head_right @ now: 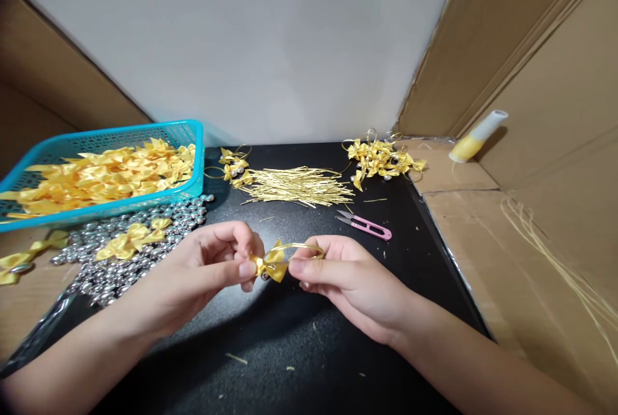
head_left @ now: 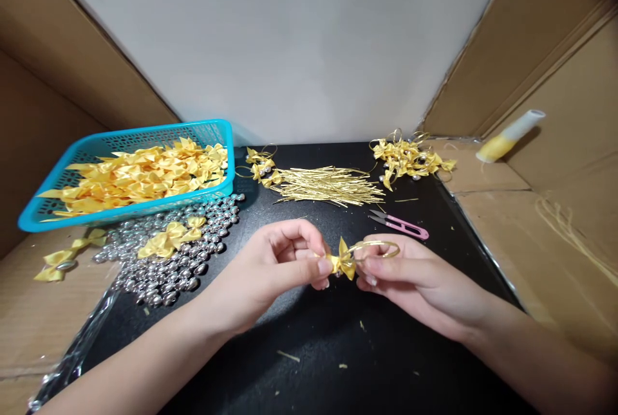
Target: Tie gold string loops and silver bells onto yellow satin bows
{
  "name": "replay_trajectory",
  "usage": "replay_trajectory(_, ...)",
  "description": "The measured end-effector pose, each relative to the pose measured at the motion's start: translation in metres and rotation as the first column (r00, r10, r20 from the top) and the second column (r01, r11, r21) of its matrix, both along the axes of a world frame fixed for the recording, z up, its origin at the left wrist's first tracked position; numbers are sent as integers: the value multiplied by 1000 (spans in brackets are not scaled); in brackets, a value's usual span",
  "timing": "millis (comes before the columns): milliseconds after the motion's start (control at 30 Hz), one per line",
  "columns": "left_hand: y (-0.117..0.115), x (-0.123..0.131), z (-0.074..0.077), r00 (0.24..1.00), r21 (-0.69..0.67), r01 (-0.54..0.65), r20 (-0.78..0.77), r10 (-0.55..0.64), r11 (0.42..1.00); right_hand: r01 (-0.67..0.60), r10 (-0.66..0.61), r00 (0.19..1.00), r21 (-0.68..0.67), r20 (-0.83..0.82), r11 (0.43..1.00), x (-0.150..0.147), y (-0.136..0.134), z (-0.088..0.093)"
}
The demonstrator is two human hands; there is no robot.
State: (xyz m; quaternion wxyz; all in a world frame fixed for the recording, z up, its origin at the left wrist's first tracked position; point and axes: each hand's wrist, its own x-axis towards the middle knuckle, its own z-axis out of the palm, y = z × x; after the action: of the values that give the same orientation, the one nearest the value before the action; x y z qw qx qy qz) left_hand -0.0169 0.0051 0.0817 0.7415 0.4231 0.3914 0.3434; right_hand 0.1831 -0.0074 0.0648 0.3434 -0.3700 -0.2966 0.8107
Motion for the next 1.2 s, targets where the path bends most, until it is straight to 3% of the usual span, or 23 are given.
replay_trajectory(333,-1,3,1,1000,33,-27,13,27,999,48,-49,998,30,35,998,-1,-3,-1)
replay_trajectory(567,0,3,-3,1000,24,-21,19,21,999,85,-106,990,210,90,974,1,-2,-2)
replay_trajectory(833,2,4,-7,999,-31,34,-35,-35,999,-102,-86,927,466,364,879,3,-3,3)
replay_trajectory(1033,4,6,-13,1000,-92,-2,-17,1,996,-134,-53,915,426,399,895,1,-1,-2)
replay_trajectory(1200,3,5,-13,993,54,40,-115,-34,998,-136,-65,909,441,412,887,0,0,0)
